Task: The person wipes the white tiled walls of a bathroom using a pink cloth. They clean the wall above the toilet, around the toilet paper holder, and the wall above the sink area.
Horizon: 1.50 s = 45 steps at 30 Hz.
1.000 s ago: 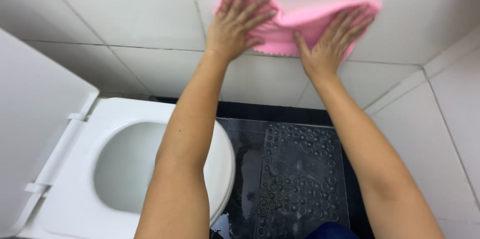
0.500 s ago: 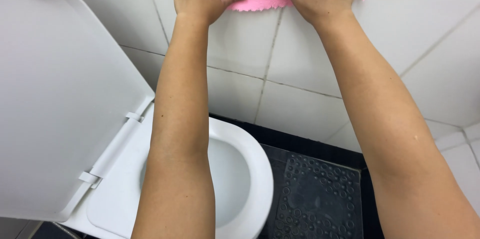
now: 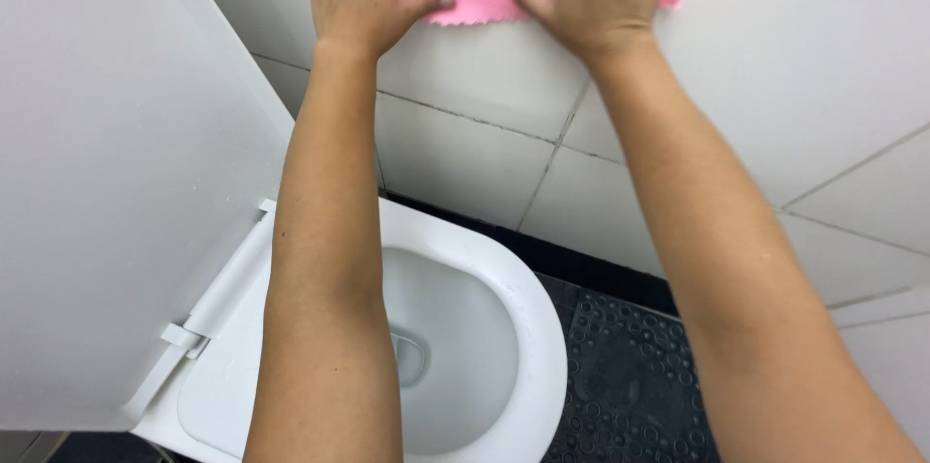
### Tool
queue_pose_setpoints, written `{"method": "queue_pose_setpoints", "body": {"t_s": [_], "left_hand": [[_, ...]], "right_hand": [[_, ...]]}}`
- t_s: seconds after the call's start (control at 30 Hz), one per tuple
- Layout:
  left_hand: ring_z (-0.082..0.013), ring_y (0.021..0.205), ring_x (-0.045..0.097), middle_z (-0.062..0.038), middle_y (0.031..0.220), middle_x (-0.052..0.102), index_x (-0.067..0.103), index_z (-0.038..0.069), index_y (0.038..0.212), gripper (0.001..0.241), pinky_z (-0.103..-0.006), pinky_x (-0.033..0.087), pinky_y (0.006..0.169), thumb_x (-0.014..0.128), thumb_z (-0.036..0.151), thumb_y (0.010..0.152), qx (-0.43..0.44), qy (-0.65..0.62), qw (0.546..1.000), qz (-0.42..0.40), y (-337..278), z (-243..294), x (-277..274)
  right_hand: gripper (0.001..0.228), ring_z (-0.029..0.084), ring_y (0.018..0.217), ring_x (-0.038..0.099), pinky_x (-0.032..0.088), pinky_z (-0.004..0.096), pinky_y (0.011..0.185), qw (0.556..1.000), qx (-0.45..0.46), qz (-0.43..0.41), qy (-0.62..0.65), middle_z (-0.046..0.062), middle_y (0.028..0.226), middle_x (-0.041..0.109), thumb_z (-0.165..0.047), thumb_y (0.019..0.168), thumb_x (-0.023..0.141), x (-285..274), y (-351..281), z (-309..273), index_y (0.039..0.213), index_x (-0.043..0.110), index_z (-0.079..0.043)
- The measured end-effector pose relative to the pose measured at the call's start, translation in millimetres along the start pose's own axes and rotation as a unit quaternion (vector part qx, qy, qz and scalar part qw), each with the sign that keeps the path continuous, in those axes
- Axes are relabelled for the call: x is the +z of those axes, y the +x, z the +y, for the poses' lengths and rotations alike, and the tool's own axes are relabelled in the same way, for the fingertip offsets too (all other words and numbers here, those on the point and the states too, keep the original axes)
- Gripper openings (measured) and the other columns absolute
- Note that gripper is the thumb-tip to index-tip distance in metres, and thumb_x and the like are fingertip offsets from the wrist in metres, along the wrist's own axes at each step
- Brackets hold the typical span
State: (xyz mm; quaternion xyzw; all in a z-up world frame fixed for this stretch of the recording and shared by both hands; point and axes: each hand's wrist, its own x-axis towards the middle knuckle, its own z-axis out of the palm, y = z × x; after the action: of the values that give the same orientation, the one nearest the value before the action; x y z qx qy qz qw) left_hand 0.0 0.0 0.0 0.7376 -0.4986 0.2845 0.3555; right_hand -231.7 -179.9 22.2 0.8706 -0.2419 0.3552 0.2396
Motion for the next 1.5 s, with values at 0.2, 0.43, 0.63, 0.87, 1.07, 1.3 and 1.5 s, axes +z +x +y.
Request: {"method": "queue_pose_setpoints", "body": {"t_s": [0.2, 0.43, 0.63, 0.87, 1.07, 1.3, 1.5], "left_hand": [[-0.0495, 0.158, 0.0, -0.028, 0.169, -0.008, -0.004, 0.014, 0.166, 0.15, -0.0614, 0.009, 0.129, 0.08, 0.088, 0.065, -0.099, 0.081, 0.988, -0.085, -88.6, -4.8, 59.7], [-0.0517, 0.154, 0.0, -0.034, 0.162, -0.016, -0.011, 0.004, 0.159, 0.15, -0.0583, 0.01, 0.126, 0.082, 0.078, 0.067, -0.195, 0.042, 0.969, -0.144, -160.0, 59.5, 117.9], [-0.059, 0.152, -0.003, -0.042, 0.158, -0.018, -0.01, -0.002, 0.158, 0.135, -0.0593, 0.01, 0.125, 0.08, 0.061, 0.078, -0.151, 0.041, 0.956, -0.25, -202.4, 138.9, 148.5], [-0.0654, 0.148, -0.007, -0.043, 0.159, -0.016, -0.001, 0.005, 0.161, 0.107, -0.0678, 0.012, 0.12, 0.071, 0.04, 0.09, 0.002, -0.057, 0.961, -0.271, -242.3, 262.1, 176.5], [-0.0601, 0.152, -0.007, -0.029, 0.167, -0.01, 0.003, 0.018, 0.163, 0.103, -0.0725, 0.006, 0.122, 0.071, 0.026, 0.086, 0.095, -0.115, 0.974, -0.168, -254.9, 351.4, 218.6], [-0.0354, 0.157, -0.011, -0.003, 0.174, -0.003, 0.005, 0.042, 0.166, 0.096, -0.0719, -0.009, 0.12, 0.058, 0.004, 0.095, 0.242, 0.067, 0.954, -0.167, -240.4, 426.1, 250.1], [-0.0242, 0.161, -0.012, 0.008, 0.176, -0.002, 0.0, 0.044, 0.168, 0.091, -0.0659, -0.011, 0.126, 0.057, 0.016, 0.102, 0.322, 0.084, 0.936, -0.117, -250.7, 413.9, 277.4]], "right_hand": [[0.104, 0.046, 0.155, -0.001, 0.0, 0.066, 0.125, 0.998, -0.049, -0.033, 0.033, 0.013, 0.176, 0.016, -0.078, 0.099, 0.054, 1.6, -58.0, -38.5, 0.172, 0.023, -0.01], [0.103, 0.039, 0.164, -0.003, -0.007, 0.058, 0.132, 0.989, -0.13, 0.021, -0.065, 0.006, 0.179, 0.013, -0.084, 0.097, 0.055, 52.9, -158.1, 3.3, 0.17, 0.028, -0.017], [0.095, 0.038, 0.164, 0.0, -0.003, 0.058, 0.131, 0.993, -0.09, -0.077, -0.008, 0.003, 0.182, 0.015, -0.08, 0.102, 0.05, 38.5, -246.0, 71.3, 0.174, 0.033, -0.02], [0.103, 0.038, 0.164, -0.007, -0.002, 0.058, 0.132, 0.989, -0.025, -0.064, -0.134, 0.001, 0.183, 0.004, -0.083, 0.096, 0.056, 40.1, -395.1, 204.7, 0.177, 0.028, -0.024], [0.12, 0.044, 0.157, -0.017, -0.001, 0.065, 0.134, 0.983, 0.085, -0.082, -0.143, 0.0, 0.175, -0.019, -0.089, 0.095, 0.06, 12.3, -471.1, 283.8, 0.174, -0.004, -0.025], [0.136, 0.05, 0.153, -0.019, -0.002, 0.063, 0.135, 0.956, 0.28, -0.058, -0.071, 0.011, 0.169, -0.028, -0.079, 0.083, 0.068, 11.7, -532.2, 294.5, 0.164, -0.022, -0.017], [0.128, 0.047, 0.158, -0.019, -0.002, 0.056, 0.137, 0.886, 0.452, 0.038, 0.092, 0.024, 0.17, -0.024, -0.047, 0.098, 0.081, 71.8, -543.6, 229.2, 0.164, -0.021, -0.008]]}}
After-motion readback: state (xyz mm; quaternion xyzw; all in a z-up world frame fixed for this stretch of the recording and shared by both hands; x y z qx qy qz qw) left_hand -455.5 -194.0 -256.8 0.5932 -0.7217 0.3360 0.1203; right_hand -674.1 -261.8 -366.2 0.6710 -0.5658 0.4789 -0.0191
